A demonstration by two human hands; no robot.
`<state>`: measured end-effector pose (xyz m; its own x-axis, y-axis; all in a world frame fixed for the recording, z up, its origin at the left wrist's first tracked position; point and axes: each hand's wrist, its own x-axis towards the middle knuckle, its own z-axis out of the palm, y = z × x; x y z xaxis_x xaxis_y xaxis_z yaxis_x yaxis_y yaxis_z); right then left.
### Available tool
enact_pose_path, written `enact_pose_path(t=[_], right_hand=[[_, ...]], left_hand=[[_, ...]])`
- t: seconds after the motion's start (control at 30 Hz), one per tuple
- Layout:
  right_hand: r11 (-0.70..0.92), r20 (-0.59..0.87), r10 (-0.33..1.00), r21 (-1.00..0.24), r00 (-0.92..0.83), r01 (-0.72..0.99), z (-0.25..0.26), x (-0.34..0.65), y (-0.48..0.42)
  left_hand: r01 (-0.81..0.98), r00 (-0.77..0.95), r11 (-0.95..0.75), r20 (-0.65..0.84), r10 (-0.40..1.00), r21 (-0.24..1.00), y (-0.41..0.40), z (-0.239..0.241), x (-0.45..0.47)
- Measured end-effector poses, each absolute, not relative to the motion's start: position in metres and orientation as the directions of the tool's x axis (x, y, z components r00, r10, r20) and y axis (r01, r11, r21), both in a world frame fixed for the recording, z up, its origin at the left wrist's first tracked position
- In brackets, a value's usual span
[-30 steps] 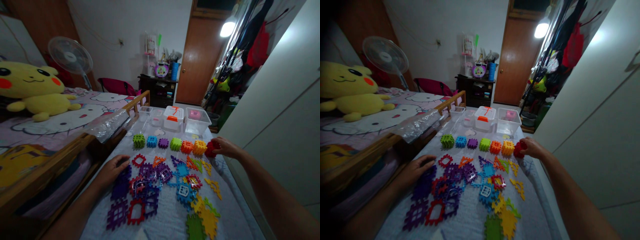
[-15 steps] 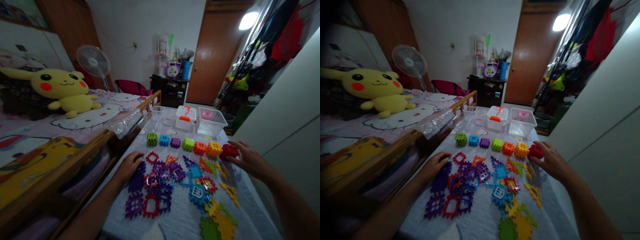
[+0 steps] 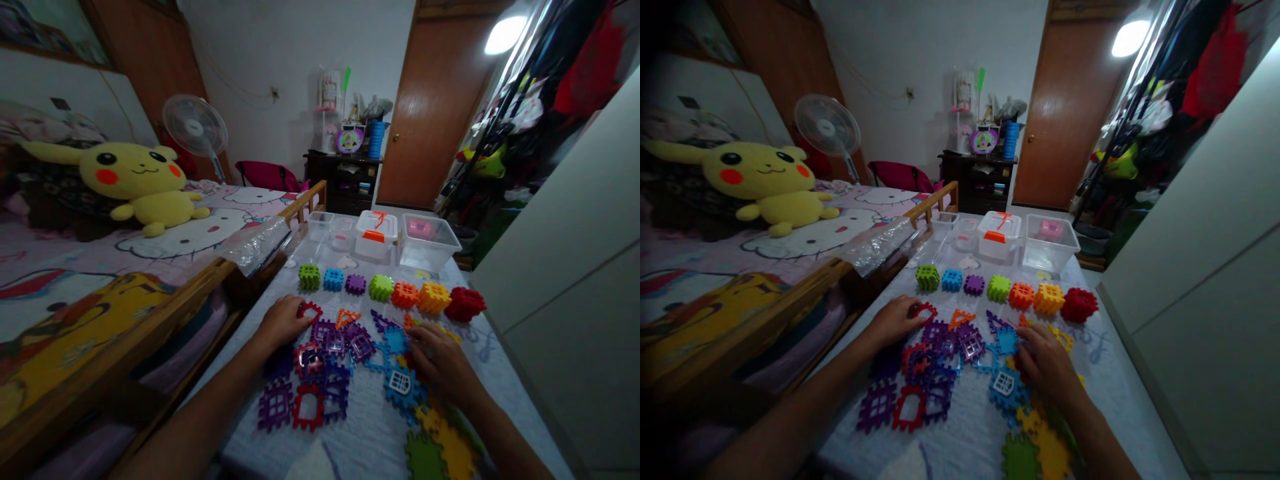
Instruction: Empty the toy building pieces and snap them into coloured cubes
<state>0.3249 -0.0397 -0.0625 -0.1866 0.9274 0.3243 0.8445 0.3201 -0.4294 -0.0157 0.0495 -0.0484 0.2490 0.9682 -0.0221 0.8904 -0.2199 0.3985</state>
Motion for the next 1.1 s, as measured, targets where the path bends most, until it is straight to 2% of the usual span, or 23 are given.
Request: enact_pose_path(t=[0.17,0.23,0.37,0.53,0.7,0.9,1.0,1.1], right_hand=[[0.295,0.32,0.935,-0.459,-0.154,0.838,-0.062,0.329,-0.042],[0.286,0.314,0.938,-0.468,-0.145,0.836,-0.063,0.328,-0.043],[0.285,0.31,0.94,-0.489,-0.142,0.824,-0.065,0.325,-0.043],[0.264,0.334,0.938,-0.515,-0.093,0.816,-0.063,0.327,-0.041],[0.216,0.328,0.944,-0.523,-0.04,0.825,-0.063,0.334,-0.041],[0.235,0.335,0.941,-0.526,-0.054,0.818,-0.062,0.332,-0.042],[0.235,0.337,0.94,-0.539,-0.049,0.809,-0.061,0.33,-0.043],[0.234,0.335,0.941,-0.534,-0.051,0.812,-0.061,0.329,-0.043]], left_hand=[[0.844,0.209,-0.108,-0.138,0.968,0.525,0.059,-0.056,-0.011],[0.828,0.216,-0.105,-0.14,0.966,0.551,0.061,-0.059,-0.011],[0.855,0.22,-0.151,-0.083,0.972,0.496,0.063,-0.061,-0.012],[0.888,0.193,-0.119,-0.124,0.973,0.444,0.068,-0.06,-0.01],[0.912,0.148,-0.095,-0.102,0.984,0.4,0.071,-0.059,-0.005],[0.915,0.156,-0.153,0.02,0.987,0.372,0.065,-0.049,0.0],[0.875,0.234,-0.297,0.203,0.951,0.381,0.059,-0.043,0.004],[0.835,0.355,-0.461,0.346,0.869,0.3,0.053,-0.04,0.009]])
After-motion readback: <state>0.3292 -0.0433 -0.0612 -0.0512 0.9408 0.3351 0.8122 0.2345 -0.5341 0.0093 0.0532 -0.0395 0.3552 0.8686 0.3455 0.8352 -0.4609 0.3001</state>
